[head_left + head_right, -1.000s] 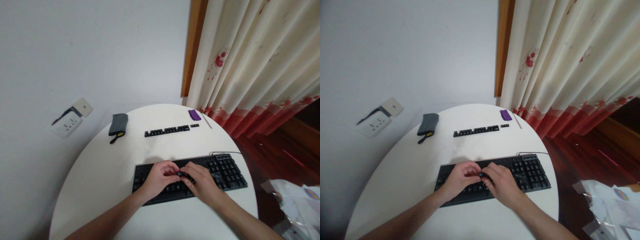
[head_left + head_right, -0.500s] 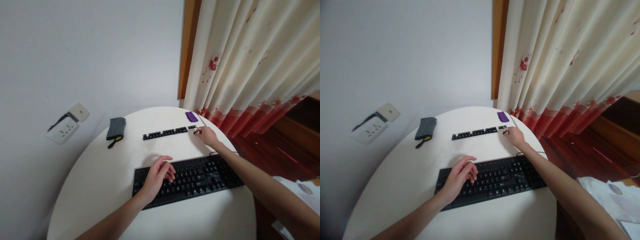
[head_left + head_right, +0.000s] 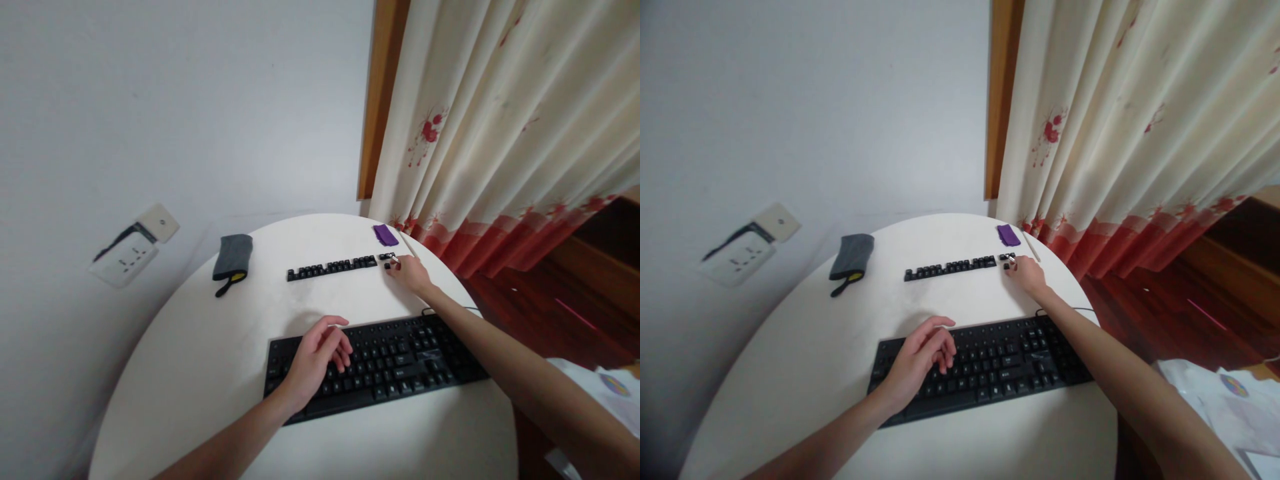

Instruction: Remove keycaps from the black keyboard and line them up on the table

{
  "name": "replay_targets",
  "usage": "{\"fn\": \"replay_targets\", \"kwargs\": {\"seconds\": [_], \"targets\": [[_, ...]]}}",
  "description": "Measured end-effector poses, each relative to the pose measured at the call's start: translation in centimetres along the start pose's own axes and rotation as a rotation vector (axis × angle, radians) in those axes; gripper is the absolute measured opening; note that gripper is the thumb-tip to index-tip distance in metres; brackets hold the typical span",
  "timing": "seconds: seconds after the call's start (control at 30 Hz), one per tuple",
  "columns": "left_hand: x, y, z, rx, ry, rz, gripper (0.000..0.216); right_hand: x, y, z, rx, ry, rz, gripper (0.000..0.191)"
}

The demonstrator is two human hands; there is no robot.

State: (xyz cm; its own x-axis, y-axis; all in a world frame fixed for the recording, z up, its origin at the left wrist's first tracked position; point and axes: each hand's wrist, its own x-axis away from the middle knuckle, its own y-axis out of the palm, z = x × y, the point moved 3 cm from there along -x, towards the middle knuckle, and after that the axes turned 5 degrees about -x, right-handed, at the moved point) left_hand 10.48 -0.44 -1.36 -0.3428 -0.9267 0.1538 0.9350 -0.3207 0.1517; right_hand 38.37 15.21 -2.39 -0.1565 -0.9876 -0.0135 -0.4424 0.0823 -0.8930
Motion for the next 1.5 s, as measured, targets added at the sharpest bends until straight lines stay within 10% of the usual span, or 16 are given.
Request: {"fn": "replay_targets", "kwargs": {"seconds": [1.5], "targets": [[0.4,0.2,1.0,-0.164,0.019,-0.034,0.026,-1.8,0.8,-0.5,-0.099,0.085,0.024,0.013]]}}
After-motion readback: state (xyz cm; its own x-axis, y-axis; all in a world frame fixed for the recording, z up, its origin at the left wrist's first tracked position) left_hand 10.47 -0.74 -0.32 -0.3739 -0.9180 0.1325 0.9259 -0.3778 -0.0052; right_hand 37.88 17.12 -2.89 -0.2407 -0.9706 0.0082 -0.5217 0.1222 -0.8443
